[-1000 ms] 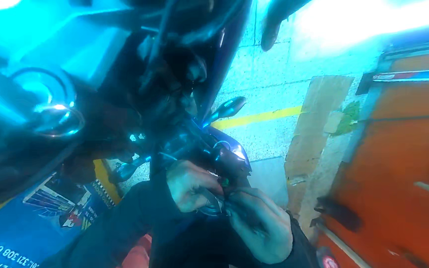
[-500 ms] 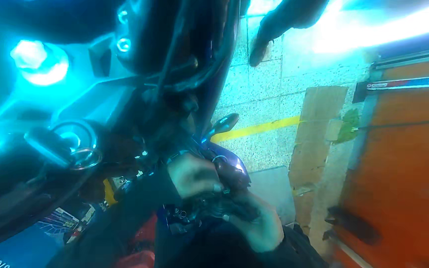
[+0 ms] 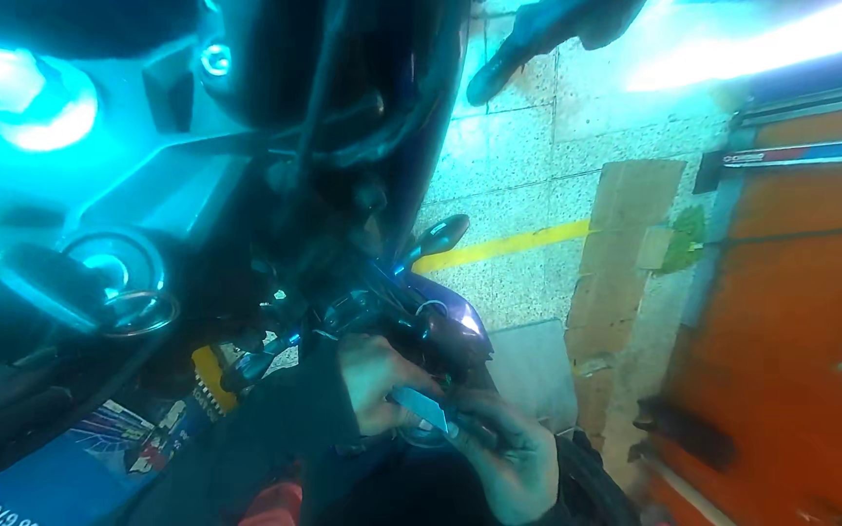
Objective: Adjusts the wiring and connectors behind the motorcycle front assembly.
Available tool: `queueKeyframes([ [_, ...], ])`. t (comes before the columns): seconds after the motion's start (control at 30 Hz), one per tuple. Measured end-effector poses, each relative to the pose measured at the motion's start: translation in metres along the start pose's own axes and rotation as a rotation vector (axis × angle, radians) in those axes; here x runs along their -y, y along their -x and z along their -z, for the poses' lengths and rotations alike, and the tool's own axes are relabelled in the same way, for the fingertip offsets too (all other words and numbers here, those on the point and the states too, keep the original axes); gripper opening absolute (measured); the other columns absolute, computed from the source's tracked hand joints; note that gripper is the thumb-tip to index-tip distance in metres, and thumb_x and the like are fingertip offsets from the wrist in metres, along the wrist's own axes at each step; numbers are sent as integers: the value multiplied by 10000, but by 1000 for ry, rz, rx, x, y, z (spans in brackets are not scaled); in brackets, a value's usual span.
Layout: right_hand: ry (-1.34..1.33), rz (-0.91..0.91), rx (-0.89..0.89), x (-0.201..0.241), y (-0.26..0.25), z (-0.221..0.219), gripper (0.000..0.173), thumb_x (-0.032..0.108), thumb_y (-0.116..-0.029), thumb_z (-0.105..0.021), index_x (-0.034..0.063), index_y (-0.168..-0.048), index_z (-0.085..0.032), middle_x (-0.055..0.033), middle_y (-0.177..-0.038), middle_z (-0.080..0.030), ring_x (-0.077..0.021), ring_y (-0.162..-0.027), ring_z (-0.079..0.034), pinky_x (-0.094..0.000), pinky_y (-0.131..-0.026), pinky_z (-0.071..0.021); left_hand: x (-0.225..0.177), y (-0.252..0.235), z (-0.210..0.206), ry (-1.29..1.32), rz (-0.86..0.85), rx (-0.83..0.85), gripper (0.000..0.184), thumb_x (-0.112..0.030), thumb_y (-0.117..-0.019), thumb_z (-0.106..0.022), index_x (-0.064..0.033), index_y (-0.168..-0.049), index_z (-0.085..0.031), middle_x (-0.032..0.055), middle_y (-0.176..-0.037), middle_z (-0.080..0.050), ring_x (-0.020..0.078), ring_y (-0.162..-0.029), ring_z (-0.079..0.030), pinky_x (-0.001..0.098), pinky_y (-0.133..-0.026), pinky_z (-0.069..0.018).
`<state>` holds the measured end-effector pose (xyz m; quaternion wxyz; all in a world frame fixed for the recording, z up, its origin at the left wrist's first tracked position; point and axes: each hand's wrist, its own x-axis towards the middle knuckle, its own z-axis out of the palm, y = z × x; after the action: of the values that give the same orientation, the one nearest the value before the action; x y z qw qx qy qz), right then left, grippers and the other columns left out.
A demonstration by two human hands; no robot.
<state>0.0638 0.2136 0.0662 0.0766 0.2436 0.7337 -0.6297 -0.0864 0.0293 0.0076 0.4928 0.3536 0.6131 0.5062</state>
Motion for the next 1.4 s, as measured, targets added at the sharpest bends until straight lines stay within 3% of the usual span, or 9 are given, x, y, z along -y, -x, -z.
queueKeyframes([
  [0.1,-50,-80,-27,9,0,-7,174,88,-880,-764,22,-1041,-759,-50,-1014,-772,-111,-942,-738,-275,-864,-630,10,3,-20,161,-74,-212,126,-165,-873,-763,-74,-957,-789,16,-829,-760,45,-772,-712,280,-726,-610],
  [0.17,-114,-149,-57,10,0,-11,184,90,-896,-737,7,-1061,-740,-45,-1007,-773,-103,-926,-739,-272,-856,-628,17,5,-40,314,-74,-341,125,-135,-879,-755,-39,-957,-772,22,-836,-757,16,-779,-707,224,-730,-608],
  [0.37,-155,-135,-98,0,8,-22,188,178,-967,-685,56,-1107,-714,-28,-1121,-722,-92,-1034,-693,-258,-907,-598,16,9,-67,532,-17,-534,124,-144,-906,-750,-32,-959,-753,14,-817,-744,25,-732,-693,226,-687,-605],
  [0.5,-40,15,-85,-7,4,-19,203,217,-977,-689,107,-1145,-720,16,-1052,-743,-54,-938,-707,-220,-842,-606,8,12,-67,568,46,-545,119,-146,-923,-734,-39,-975,-744,2,-809,-735,24,-710,-680,226,-664,-596],
  [0.73,7,140,-137,-1,-1,-22,199,241,-992,-683,150,-1165,-717,42,-1059,-728,-45,-960,-695,-199,-851,-595,0,11,-77,669,-3,-656,142,-137,-925,-741,-10,-989,-743,16,-815,-730,26,-705,-668,212,-656,-588],
  [1.03,-363,-211,-290,9,1,-49,191,127,-953,-709,60,-1130,-734,-49,-992,-755,-102,-864,-729,-266,-786,-628,-19,10,-104,739,78,-1059,101,-126,-922,-735,-32,-958,-751,32,-784,-719,64,-643,-653,227,-599,-577],
  [1.23,-315,-264,-188,21,0,-52,574,122,-827,-792,3,-1343,-572,-47,-1066,-731,-107,-942,-715,-279,-829,-624,-35,-3,-114,529,263,-1290,67,-119,-890,-755,-70,-934,-767,-9,-752,-728,57,-608,-662,231,-555,-585],
  [1.33,-323,-292,-309,11,-5,-46,316,32,-857,-701,48,-1171,-723,-14,-946,-769,-83,-835,-733,-281,-752,-636,-44,-10,-118,658,318,-1318,60,-91,-882,-758,-57,-930,-767,10,-722,-709,67,-585,-642,228,-538,-567],
  [1.4,-359,-300,-362,5,-9,-45,272,-8,-854,-669,56,-1103,-758,-18,-915,-771,-84,-795,-733,-284,-730,-638,-47,-13,-120,723,344,-1326,55,-80,-881,-753,-53,-927,-767,19,-723,-711,69,-586,-641,223,-542,-560],
])
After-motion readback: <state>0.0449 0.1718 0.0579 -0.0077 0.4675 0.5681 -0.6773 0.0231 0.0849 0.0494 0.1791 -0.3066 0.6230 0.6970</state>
